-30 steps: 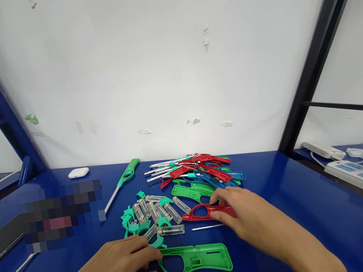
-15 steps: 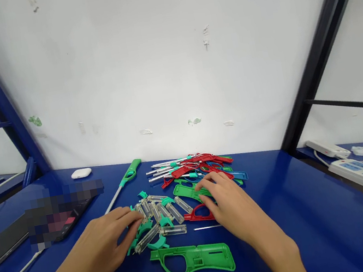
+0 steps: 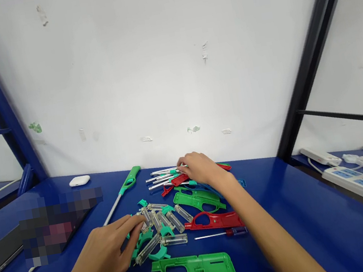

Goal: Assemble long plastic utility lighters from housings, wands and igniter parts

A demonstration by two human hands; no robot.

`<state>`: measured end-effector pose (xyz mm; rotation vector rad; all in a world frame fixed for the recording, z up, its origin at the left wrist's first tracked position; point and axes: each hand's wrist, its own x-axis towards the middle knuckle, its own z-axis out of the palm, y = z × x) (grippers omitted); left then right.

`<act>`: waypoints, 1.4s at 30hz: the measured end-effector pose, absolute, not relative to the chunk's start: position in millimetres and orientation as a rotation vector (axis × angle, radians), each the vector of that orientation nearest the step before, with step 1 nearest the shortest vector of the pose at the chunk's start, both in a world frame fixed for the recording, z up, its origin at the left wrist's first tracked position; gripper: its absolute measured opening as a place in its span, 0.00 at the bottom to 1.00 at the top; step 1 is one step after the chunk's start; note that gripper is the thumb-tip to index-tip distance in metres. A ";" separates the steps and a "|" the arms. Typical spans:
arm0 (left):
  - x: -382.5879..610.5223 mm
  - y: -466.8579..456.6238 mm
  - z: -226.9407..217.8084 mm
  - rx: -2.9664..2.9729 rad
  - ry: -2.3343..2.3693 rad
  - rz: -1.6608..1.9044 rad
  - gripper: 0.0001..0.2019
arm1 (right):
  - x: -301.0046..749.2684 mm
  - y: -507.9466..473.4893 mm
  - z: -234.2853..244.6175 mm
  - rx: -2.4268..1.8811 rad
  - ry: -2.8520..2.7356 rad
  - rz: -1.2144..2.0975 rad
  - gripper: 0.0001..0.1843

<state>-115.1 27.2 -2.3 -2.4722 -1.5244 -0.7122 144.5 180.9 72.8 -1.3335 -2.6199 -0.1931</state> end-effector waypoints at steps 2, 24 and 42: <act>-115.2 27.0 -1.3 -2.489 -1.524 -0.707 0.15 | 125.4 196.3 74.7 -1.390 -2.631 -0.231 0.18; -106.3 10.0 15.2 -2.148 -1.204 -1.584 0.08 | 180.3 40.5 93.5 -1.152 -2.174 -0.349 0.23; -94.3 -16.4 31.9 -2.886 -1.519 -1.073 0.08 | 159.1 14.6 50.0 -1.128 -2.393 0.555 0.21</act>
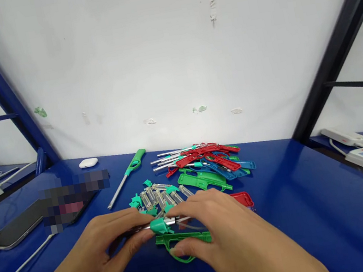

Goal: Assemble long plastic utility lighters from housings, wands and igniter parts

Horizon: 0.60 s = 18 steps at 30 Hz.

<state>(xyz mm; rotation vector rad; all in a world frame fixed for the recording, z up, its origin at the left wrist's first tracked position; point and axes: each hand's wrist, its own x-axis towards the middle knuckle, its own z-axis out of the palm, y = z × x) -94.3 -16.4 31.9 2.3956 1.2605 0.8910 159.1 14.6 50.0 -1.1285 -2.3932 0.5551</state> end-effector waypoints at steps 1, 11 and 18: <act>-97.4 -14.6 34.1 2.372 1.269 0.871 0.08 | 161.6 16.5 48.6 -1.146 -2.396 0.590 0.22; -131.2 -5.7 21.2 2.296 1.371 0.516 0.05 | 152.9 25.5 50.7 -1.238 -2.567 0.801 0.10; -122.3 -9.7 20.7 2.333 1.410 0.494 0.07 | 153.4 27.0 46.4 -1.152 -2.594 0.825 0.05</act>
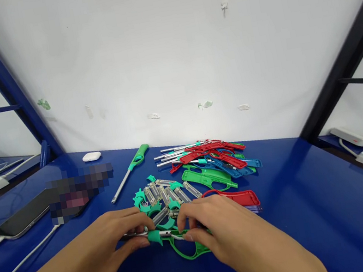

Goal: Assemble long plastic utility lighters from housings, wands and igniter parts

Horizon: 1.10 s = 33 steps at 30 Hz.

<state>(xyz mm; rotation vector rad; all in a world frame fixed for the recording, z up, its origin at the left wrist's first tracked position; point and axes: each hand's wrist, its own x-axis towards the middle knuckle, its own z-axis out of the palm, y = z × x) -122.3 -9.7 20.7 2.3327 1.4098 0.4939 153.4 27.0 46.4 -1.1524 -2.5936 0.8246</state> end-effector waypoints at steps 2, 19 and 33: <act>-122.1 -9.3 20.9 2.364 1.417 0.474 0.07 | 152.2 28.8 47.1 -1.100 -2.611 0.817 0.08; -119.9 -12.3 11.6 2.415 1.422 0.484 0.10 | 144.6 31.7 39.2 -1.167 -2.648 0.814 0.12; -112.6 -30.0 12.0 2.633 1.398 0.351 0.14 | 146.3 26.3 40.9 -1.198 -2.628 0.905 0.09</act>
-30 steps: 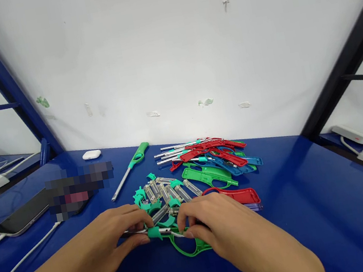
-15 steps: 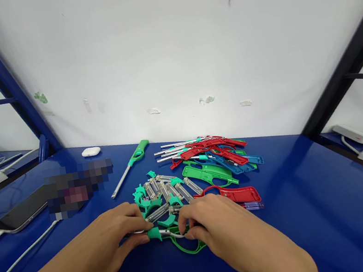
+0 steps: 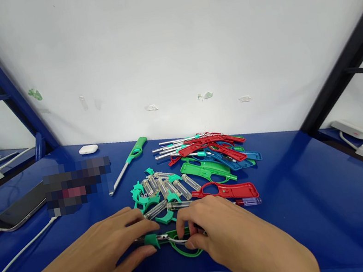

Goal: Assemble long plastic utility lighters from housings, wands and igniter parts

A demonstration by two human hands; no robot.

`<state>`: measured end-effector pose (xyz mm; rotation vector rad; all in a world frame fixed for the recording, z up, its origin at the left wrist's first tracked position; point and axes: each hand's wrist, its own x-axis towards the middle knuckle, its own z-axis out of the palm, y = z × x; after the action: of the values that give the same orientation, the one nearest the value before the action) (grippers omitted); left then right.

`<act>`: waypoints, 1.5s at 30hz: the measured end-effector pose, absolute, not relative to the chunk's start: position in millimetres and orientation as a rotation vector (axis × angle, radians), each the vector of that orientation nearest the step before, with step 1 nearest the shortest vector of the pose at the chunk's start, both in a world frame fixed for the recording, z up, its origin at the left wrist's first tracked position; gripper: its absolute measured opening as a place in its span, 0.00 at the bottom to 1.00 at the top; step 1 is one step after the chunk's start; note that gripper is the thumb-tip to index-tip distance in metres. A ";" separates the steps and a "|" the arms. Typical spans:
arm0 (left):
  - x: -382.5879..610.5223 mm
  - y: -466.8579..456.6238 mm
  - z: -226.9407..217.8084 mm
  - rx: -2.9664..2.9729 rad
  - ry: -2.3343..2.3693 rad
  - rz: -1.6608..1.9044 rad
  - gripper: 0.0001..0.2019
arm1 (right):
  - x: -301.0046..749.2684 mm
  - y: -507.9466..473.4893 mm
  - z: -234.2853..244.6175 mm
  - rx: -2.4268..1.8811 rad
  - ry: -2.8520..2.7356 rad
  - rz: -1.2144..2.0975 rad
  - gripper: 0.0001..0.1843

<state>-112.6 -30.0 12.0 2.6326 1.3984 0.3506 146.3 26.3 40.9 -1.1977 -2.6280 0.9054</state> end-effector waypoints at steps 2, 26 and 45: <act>-106.0 -27.7 9.4 2.670 1.333 0.367 0.17 | 146.1 26.2 41.2 -1.188 -2.636 0.907 0.09; -94.5 -18.9 4.2 2.637 1.290 0.442 0.10 | 157.2 28.7 38.0 -1.276 -2.582 0.924 0.20; -89.0 -16.4 10.5 2.449 1.365 0.387 0.13 | 184.9 54.3 30.5 -1.477 -2.560 0.873 0.06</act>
<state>-89.0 -16.4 10.5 2.4489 1.3648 0.3875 184.9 54.3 30.5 -1.4765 -2.5598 0.8728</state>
